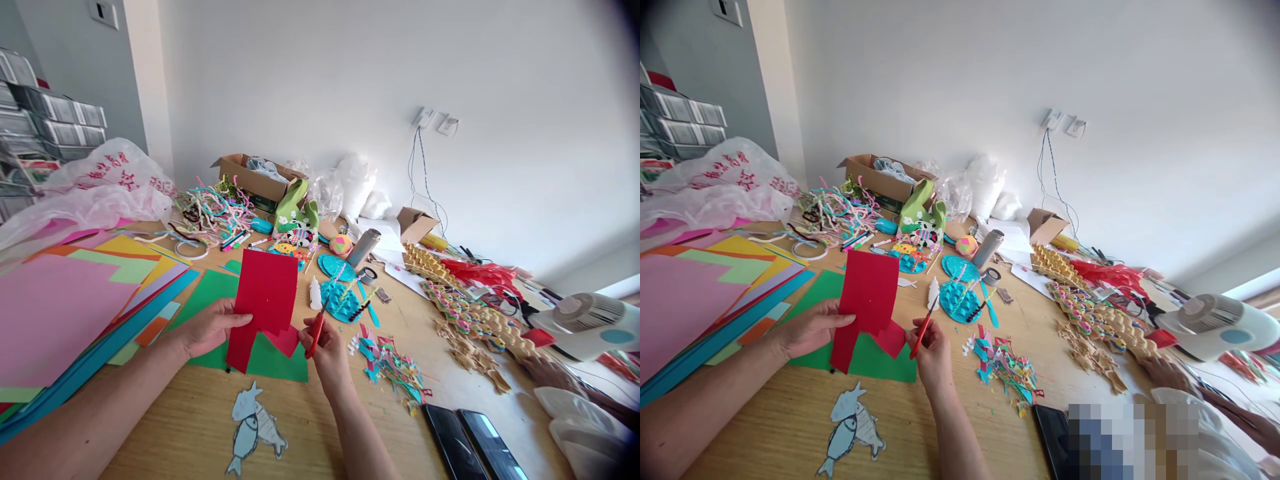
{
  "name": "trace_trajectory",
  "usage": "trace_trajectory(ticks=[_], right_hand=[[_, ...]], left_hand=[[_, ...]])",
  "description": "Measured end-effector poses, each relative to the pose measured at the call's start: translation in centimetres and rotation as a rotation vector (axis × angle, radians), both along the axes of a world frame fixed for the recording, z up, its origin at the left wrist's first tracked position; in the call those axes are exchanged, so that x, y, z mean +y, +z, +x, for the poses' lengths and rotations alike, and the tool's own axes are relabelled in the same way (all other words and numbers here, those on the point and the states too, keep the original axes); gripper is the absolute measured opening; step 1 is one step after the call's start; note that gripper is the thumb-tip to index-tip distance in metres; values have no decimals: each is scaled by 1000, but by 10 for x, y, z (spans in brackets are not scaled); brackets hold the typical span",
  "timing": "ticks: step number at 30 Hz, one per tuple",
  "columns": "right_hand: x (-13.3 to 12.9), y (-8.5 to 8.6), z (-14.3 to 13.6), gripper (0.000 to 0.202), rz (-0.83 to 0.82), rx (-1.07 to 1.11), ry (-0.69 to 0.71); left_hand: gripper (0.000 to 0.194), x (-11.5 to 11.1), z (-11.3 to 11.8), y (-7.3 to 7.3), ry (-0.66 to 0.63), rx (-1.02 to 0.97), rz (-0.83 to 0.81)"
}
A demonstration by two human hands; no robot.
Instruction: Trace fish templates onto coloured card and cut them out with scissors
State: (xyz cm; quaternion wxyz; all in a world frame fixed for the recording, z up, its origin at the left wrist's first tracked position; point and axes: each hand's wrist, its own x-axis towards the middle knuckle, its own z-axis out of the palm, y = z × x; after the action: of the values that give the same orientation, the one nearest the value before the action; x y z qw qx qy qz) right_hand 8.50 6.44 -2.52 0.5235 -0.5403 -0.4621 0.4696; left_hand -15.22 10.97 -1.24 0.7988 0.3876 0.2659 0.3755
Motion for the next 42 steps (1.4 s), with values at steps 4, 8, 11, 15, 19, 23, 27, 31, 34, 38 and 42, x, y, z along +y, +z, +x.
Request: trace_trajectory(ticks=[4, 8, 11, 15, 19, 23, 27, 31, 34, 38, 42], right_hand=[[2, 1, 0, 42, 34, -38, -48], [6, 2, 0, 42, 41, -98, -59], [13, 4, -3, 41, 41, -144, 16], [39, 13, -18, 38, 111, -205, 52], [86, 23, -48, 31, 159, -303, 110], [140, 24, -82, 20, 155, -361, 156], [181, 17, -103, 13, 140, -453, 174], [196, 13, -106, 11, 147, -567, 114], [188, 18, -101, 12, 178, -607, 36], [163, 31, -93, 20, 205, -559, 44], [130, 44, -87, 37, 199, -440, 133]], left_hand=[[27, 8, -10, 4, 102, -49, 5], [24, 21, -28, 13, 378, -252, 3], [16, 29, -39, 17, 525, -381, -65], [24, 33, -46, 19, 623, -467, -155], [26, 34, -47, 19, 638, -492, -178], [24, 34, -50, 19, 654, -496, -184], [22, 34, -50, 20, 661, -497, -170], [20, 34, -48, 18, 635, -465, -166], [19, 34, -46, 16, 635, -383, -173], [14, 36, -40, 12, 651, -222, -154], [17, 34, -31, 7, 597, -161, -114]])
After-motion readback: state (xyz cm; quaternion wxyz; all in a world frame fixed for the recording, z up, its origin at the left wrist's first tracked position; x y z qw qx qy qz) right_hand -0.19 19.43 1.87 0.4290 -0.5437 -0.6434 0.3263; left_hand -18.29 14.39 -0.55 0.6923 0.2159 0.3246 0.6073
